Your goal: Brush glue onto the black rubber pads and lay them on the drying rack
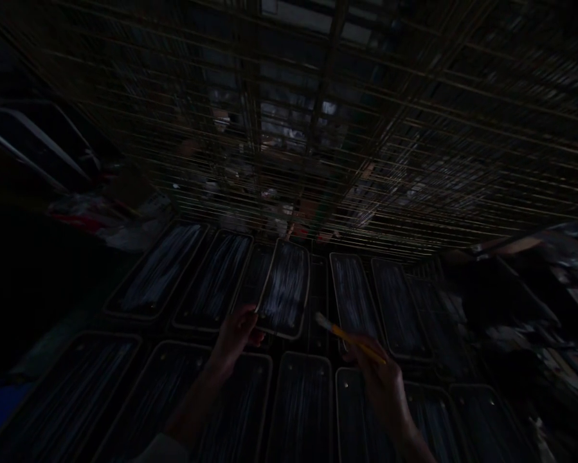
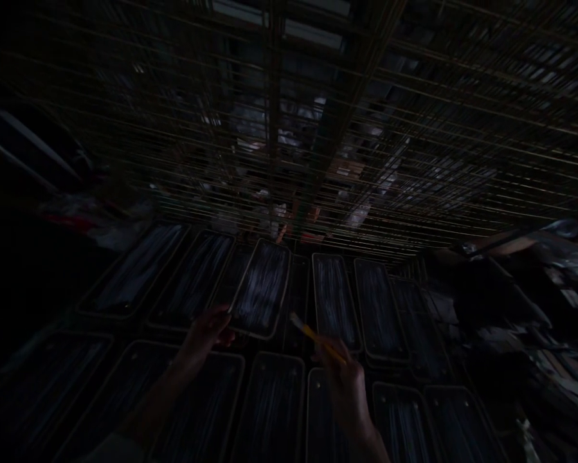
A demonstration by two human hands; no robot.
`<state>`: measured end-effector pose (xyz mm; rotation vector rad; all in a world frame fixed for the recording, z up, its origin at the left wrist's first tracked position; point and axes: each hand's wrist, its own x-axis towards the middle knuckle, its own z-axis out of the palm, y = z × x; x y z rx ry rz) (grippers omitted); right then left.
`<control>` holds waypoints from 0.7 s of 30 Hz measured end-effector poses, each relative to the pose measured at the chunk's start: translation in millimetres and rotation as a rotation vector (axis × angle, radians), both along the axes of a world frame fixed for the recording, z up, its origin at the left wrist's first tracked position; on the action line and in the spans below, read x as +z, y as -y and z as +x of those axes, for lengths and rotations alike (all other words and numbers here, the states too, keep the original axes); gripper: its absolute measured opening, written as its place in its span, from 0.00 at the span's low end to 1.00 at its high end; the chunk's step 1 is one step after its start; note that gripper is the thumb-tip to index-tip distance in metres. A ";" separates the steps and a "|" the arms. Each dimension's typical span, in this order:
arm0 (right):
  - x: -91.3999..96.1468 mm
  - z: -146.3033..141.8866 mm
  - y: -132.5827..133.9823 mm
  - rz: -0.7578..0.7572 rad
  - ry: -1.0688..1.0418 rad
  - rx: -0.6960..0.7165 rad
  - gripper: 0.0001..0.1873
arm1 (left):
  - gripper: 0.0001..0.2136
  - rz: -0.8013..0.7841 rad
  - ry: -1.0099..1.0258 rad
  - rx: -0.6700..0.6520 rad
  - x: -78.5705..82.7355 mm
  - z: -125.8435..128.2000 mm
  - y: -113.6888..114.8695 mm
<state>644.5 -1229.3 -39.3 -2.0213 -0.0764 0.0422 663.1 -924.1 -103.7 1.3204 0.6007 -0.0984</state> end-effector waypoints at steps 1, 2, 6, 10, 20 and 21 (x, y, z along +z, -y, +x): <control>-0.7 -3.8 2.9 0.015 -0.008 -0.024 0.14 | 0.25 -0.002 -0.006 0.035 -2.2 -1.3 -6.6; -1.3 -6.9 4.7 0.029 -0.014 -0.045 0.15 | 0.24 0.003 -0.022 0.062 -5.3 -2.6 -12.5; -2.6 -15.6 2.2 0.065 -0.044 -0.094 0.16 | 0.16 0.059 -0.155 0.090 -18.0 -5.8 -26.0; 0.9 -23.6 -6.3 0.078 -0.103 -0.153 0.17 | 0.13 0.142 -0.216 0.066 -14.8 -5.8 -24.0; 19.2 -40.3 -12.7 0.134 -0.090 -0.110 0.18 | 0.11 0.363 -0.246 0.077 -9.0 -14.8 -19.6; 20.1 -43.4 -12.3 0.153 -0.091 -0.105 0.18 | 0.10 0.379 -0.249 0.076 -6.0 -15.5 -18.9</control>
